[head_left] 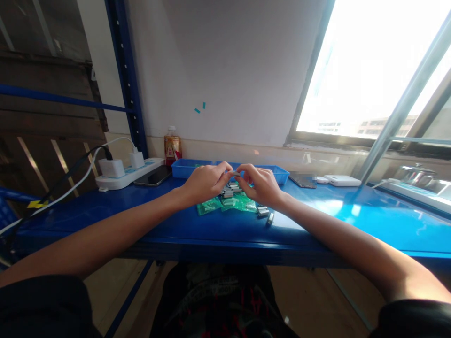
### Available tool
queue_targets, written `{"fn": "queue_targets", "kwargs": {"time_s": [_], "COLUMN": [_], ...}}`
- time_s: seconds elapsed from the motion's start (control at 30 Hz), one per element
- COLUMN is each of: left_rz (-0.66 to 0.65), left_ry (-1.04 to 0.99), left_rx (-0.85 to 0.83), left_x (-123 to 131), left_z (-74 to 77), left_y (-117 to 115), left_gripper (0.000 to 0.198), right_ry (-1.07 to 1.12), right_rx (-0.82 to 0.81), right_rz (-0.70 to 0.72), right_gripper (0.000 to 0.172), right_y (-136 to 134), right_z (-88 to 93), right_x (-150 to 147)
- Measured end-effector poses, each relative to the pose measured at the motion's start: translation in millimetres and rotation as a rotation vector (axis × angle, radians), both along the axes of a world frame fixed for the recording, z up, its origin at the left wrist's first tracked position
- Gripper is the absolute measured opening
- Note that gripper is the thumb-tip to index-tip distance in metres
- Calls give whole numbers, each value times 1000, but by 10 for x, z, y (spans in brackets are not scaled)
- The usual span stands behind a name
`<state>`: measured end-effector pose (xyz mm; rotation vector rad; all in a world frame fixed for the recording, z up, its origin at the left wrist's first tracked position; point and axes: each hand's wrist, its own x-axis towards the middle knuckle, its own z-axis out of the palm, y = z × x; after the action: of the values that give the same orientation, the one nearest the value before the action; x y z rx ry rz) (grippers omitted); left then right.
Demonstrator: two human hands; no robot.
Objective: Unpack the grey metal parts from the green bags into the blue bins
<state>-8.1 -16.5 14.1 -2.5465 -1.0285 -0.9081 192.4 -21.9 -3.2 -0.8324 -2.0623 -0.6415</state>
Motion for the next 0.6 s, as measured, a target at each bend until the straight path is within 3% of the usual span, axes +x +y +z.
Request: {"fn": "queue_targets", "kwargs": {"time_s": [0.33,0.6], "left_rz": [-76,-11], "left_ry": [-63,-36], "left_rx": [-42,-7], "left_x": [-7,-10], "left_z": [-12,-2], "left_y": [22,54], "left_gripper": [32,26], "right_ry": [9,23], "right_rx": [-15,-84], "right_rz": [-48,-91], "right_gripper": [27,30], "right_y": [10,-20], "right_z": [14,36], "right_x": [-11,-9]}}
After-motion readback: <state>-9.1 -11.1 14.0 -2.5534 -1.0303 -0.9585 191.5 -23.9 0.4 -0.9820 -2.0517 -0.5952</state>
